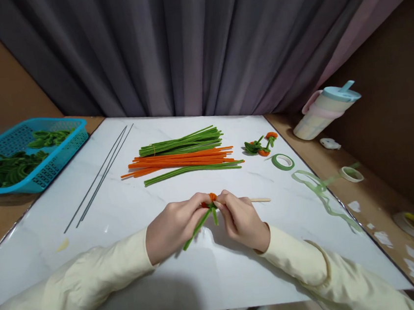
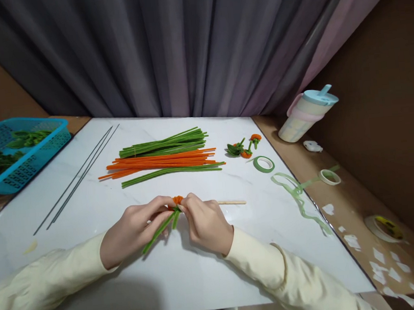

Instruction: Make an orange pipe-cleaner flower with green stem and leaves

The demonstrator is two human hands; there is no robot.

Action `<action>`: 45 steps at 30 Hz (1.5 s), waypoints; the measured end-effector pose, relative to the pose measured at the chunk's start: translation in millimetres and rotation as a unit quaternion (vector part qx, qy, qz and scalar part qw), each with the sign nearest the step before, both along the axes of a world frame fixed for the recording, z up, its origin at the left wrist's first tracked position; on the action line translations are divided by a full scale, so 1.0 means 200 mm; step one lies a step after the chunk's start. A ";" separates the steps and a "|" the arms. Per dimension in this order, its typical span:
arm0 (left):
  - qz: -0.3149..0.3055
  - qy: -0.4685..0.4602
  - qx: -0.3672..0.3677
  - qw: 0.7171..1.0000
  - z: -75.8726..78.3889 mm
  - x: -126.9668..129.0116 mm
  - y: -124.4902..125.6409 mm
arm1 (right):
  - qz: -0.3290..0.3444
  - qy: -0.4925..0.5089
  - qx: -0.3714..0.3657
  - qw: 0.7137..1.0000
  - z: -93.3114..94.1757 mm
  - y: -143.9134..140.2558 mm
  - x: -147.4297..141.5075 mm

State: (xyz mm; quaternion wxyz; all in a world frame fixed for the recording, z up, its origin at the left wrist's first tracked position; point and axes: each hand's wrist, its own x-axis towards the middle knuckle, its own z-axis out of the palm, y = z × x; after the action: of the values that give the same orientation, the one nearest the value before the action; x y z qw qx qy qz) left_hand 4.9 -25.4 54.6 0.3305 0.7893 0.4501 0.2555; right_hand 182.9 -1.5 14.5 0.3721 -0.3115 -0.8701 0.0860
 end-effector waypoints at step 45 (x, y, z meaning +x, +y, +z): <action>-0.037 -0.138 -0.392 0.909 -0.06 -0.10 0.18 | 0.054 -0.070 -0.208 0.974 -0.03 0.04 -0.01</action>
State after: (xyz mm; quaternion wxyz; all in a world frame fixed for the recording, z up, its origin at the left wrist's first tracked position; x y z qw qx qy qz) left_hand -15.1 10.1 42.2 0.6814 0.5687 0.4348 0.1524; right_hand 180.1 6.5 7.7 0.2318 -0.3399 -0.8727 0.2631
